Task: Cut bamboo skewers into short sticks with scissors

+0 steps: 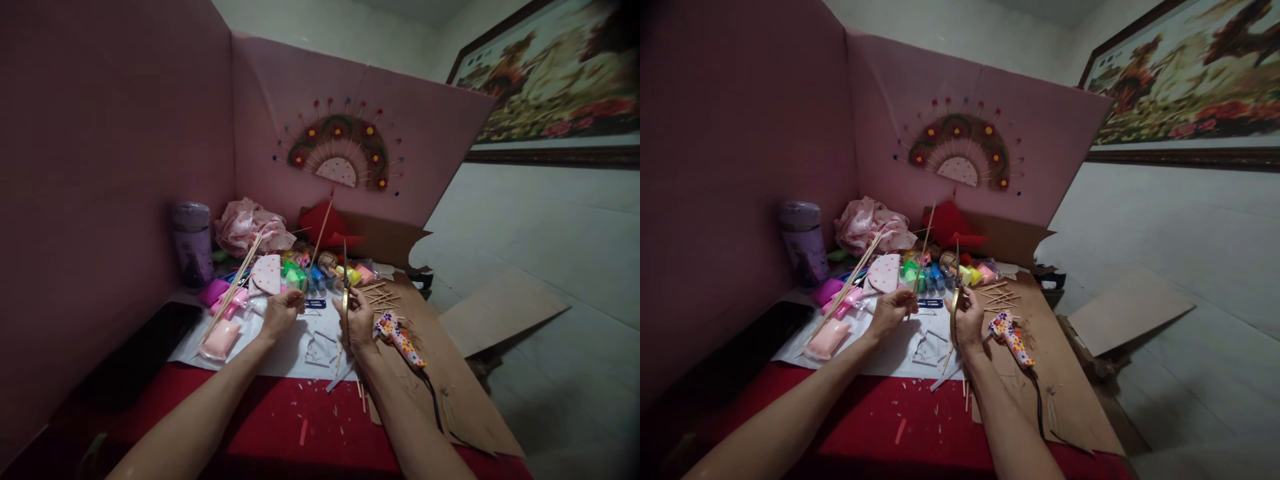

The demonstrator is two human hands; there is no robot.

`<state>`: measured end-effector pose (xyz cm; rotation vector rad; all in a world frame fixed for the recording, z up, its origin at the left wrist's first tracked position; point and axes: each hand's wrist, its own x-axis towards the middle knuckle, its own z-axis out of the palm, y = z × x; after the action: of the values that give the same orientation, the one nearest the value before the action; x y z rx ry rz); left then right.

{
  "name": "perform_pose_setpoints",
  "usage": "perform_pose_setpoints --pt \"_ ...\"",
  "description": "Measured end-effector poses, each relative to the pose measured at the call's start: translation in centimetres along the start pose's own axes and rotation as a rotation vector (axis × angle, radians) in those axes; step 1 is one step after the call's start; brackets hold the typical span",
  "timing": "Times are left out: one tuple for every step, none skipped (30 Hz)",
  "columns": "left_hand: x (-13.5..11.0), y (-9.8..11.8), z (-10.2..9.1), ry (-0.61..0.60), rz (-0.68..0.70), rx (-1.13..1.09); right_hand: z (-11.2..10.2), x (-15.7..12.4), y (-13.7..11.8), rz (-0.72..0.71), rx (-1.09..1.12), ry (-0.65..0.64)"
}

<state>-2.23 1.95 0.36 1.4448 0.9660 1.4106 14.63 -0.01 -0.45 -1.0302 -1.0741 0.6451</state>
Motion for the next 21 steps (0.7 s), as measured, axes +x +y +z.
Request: perform_pose_setpoints --pt "-0.1 0.1 0.0 -0.002 0.011 0.003 0.1 -0.1 -0.1 0.0 0.014 0.008" --pt "-0.2 0.2 0.0 -0.002 0.023 -0.001 0.1 -0.2 -0.2 0.007 0.034 0.022" --pt "-0.3 0.3 0.0 -0.004 0.034 -0.009 0.2 -0.2 -0.3 0.019 0.054 0.035" --pt "-0.4 0.4 -0.1 -0.009 0.041 -0.016 0.2 -0.3 -0.4 0.031 0.067 0.036" --pt "-0.5 0.5 -0.1 -0.021 0.04 -0.021 0.2 -0.4 -0.5 0.046 0.073 0.032" --pt "-0.5 0.5 -0.2 -0.036 0.03 -0.025 0.2 -0.4 -0.5 0.06 0.074 0.028" --pt "-0.5 0.5 -0.2 -0.05 0.012 -0.03 0.2 -0.5 -0.5 0.07 0.072 0.021" --pt "-0.4 0.4 -0.2 -0.066 -0.014 -0.038 0.2 -0.5 -0.5 0.071 0.069 0.012" --pt "-0.4 0.3 -0.2 -0.078 -0.044 -0.052 0.3 -0.6 -0.5 0.064 0.065 0.004" --pt "-0.3 0.2 -0.2 -0.086 -0.074 -0.07 0.3 -0.6 -0.4 0.055 0.061 -0.006" --pt "-0.2 0.1 -0.2 -0.092 -0.099 -0.089 0.3 -0.7 -0.4 0.045 0.055 -0.015" --pt "-0.1 0.0 -0.3 -0.094 -0.115 -0.106 0.4 -0.7 -0.4 0.037 0.048 -0.027" --pt "0.0 0.0 -0.3 -0.1 -0.123 -0.117 0.5 -0.8 -0.4 0.031 0.042 -0.04" --pt "0.0 0.0 -0.3 -0.105 -0.122 -0.118 0.6 -0.9 -0.5 0.025 0.037 -0.053" --pt "0.0 0.0 -0.3 -0.113 -0.116 -0.11 0.7 -1.0 -0.6 0.018 0.035 -0.066" --pt "-0.1 0.0 -0.3 -0.12 -0.111 -0.1 0.7 -1.1 -0.8 0.01 0.037 -0.08" --pt "-0.1 0.0 -0.3 -0.127 -0.11 -0.093 0.8 -1.2 -1.0 0.0 0.042 -0.096" --pt "-0.2 0.1 -0.3 -0.13 -0.108 -0.09 0.9 -1.4 -1.1 -0.01 0.049 -0.111" --pt "-0.2 0.1 -0.3 -0.131 -0.103 -0.091 0.9 -1.5 -1.3 -0.015 0.058 -0.124" --pt "-0.3 0.2 -0.3 -0.132 -0.099 -0.097 1.0 -1.6 -1.5 -0.014 0.068 -0.132" --pt "-0.4 0.4 -0.3 -0.139 -0.101 -0.11 1.0 -1.7 -1.6 -0.005 0.081 -0.131"
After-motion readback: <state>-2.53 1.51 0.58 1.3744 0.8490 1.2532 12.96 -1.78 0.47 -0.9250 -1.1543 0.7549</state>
